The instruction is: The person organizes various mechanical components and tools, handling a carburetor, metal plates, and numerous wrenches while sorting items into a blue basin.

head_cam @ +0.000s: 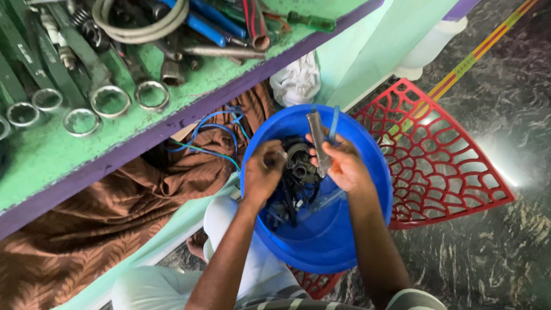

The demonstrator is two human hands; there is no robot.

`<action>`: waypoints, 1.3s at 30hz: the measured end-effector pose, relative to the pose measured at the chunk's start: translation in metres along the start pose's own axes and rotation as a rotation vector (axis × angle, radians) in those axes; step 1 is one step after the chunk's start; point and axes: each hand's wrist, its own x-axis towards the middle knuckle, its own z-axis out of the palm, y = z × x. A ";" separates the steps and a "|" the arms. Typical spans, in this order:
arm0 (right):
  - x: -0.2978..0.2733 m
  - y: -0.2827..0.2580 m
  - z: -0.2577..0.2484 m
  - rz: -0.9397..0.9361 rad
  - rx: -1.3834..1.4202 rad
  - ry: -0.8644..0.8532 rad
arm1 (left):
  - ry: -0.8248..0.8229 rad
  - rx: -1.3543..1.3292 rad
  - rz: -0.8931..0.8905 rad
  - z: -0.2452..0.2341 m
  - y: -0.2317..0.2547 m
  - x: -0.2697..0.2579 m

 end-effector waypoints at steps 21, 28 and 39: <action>0.005 0.189 -0.006 0.104 -1.274 0.321 | 0.210 0.290 0.316 -0.025 0.001 -0.011; -0.008 0.215 -0.015 -0.605 -1.297 0.027 | 0.162 0.175 0.248 -0.027 0.004 -0.008; 0.000 0.187 -0.009 -0.395 -1.446 0.075 | 0.117 0.125 0.215 -0.033 0.001 -0.006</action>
